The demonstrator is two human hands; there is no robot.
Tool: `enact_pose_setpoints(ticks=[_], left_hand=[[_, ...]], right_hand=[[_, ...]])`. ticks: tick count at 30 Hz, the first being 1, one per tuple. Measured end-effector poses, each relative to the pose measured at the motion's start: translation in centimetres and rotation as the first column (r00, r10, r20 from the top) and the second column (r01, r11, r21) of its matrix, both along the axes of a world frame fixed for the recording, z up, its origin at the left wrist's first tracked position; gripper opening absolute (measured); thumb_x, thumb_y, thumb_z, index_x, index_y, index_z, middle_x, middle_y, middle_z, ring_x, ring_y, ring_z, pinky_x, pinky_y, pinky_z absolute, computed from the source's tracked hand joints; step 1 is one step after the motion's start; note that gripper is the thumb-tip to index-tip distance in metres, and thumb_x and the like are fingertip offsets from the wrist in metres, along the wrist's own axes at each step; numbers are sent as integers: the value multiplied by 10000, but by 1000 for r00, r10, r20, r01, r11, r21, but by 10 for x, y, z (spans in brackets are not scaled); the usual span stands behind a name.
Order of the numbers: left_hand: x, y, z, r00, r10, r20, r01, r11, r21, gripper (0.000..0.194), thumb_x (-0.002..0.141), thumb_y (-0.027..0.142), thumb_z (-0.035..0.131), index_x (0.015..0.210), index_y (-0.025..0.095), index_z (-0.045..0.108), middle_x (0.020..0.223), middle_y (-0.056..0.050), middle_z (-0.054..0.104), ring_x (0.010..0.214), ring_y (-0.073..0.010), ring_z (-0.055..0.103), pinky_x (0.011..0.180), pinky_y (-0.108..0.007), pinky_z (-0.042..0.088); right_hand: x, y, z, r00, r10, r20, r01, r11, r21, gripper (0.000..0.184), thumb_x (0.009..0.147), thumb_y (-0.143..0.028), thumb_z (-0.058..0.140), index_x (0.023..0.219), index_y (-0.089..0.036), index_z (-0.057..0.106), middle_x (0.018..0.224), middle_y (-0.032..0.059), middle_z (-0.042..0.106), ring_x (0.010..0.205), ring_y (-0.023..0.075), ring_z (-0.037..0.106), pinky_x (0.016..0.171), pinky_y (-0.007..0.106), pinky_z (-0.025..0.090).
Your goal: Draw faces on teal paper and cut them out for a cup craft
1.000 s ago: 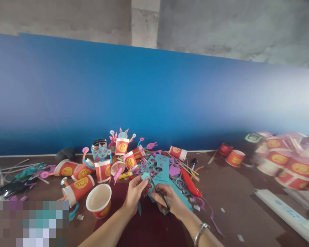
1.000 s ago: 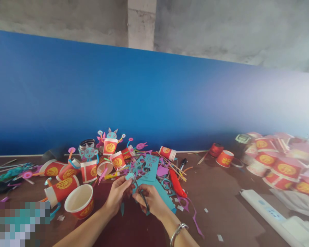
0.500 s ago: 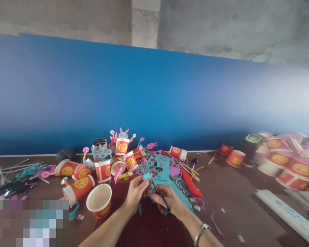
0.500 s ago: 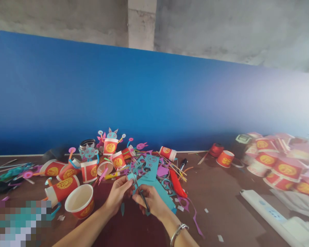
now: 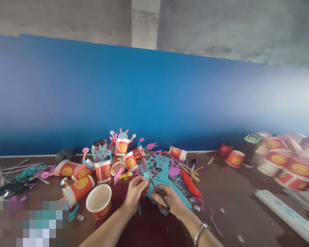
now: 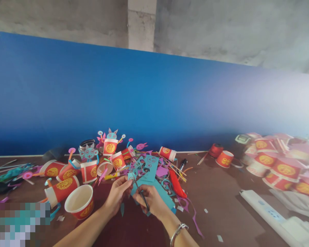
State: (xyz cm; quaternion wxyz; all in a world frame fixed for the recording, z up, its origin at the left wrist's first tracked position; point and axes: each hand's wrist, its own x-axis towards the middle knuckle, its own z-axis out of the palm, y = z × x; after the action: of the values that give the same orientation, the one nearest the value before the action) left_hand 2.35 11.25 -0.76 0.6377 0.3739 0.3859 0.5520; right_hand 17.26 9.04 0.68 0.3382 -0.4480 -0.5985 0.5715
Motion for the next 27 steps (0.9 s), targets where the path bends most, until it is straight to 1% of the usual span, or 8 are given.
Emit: enact_pose_setpoints(ticks=[5, 11, 15, 17, 21, 27], left_hand=[[-1, 1, -1, 1000, -9, -1, 9, 1000, 3, 350, 603, 417, 745, 616, 154, 514, 511, 39, 538, 396, -44, 402, 388, -173, 266], [-2, 3, -3, 998, -67, -6, 67, 998, 10, 331, 591, 386, 760, 603, 140, 538, 484, 36, 527, 391, -46, 400, 398, -178, 278], [-2, 4, -6, 997, -81, 4, 81, 997, 10, 327, 595, 382, 757, 610, 145, 533, 482, 40, 529, 388, -48, 411, 401, -177, 284], [-2, 4, -6, 996, -84, 11, 84, 996, 14, 329, 599, 394, 751, 616, 147, 533, 499, 29, 555, 395, -56, 434, 406, -182, 300], [-1, 2, -3, 996, -86, 23, 86, 996, 30, 343, 604, 424, 740, 626, 150, 536, 548, 2, 607, 414, -77, 481, 418, -196, 335], [-1, -1, 1, 996, -67, 52, 67, 998, -4, 337, 614, 410, 743, 634, 156, 522, 537, 22, 587, 426, -64, 481, 437, -183, 338]], right_hand=[[0, 0, -2, 1000, -6, 9, 6, 1000, 5, 296, 722, -446, 627, 700, -172, 520, 386, -93, 415, 310, 56, 352, 327, 169, 270], [1, -1, -1, 1000, 0, 9, 0, 1000, -16, 318, 710, -466, 636, 744, -163, 545, 432, -71, 483, 346, 63, 414, 352, 165, 338], [2, 0, -4, 1000, -7, 5, 7, 1000, -2, 308, 731, -457, 620, 738, -159, 544, 399, -80, 456, 323, 55, 383, 332, 157, 301], [3, 1, -7, 1000, -8, -4, 8, 1000, 2, 298, 727, -444, 629, 738, -157, 547, 391, -84, 446, 315, 53, 374, 327, 156, 288], [3, 3, -9, 1000, 5, -21, -5, 1000, 17, 291, 707, -424, 655, 733, -154, 551, 385, -90, 436, 307, 49, 361, 320, 155, 272], [3, 2, -8, 1000, 3, -3, -3, 1000, 19, 262, 711, -398, 654, 721, -158, 547, 389, -93, 426, 304, 48, 359, 319, 155, 274]])
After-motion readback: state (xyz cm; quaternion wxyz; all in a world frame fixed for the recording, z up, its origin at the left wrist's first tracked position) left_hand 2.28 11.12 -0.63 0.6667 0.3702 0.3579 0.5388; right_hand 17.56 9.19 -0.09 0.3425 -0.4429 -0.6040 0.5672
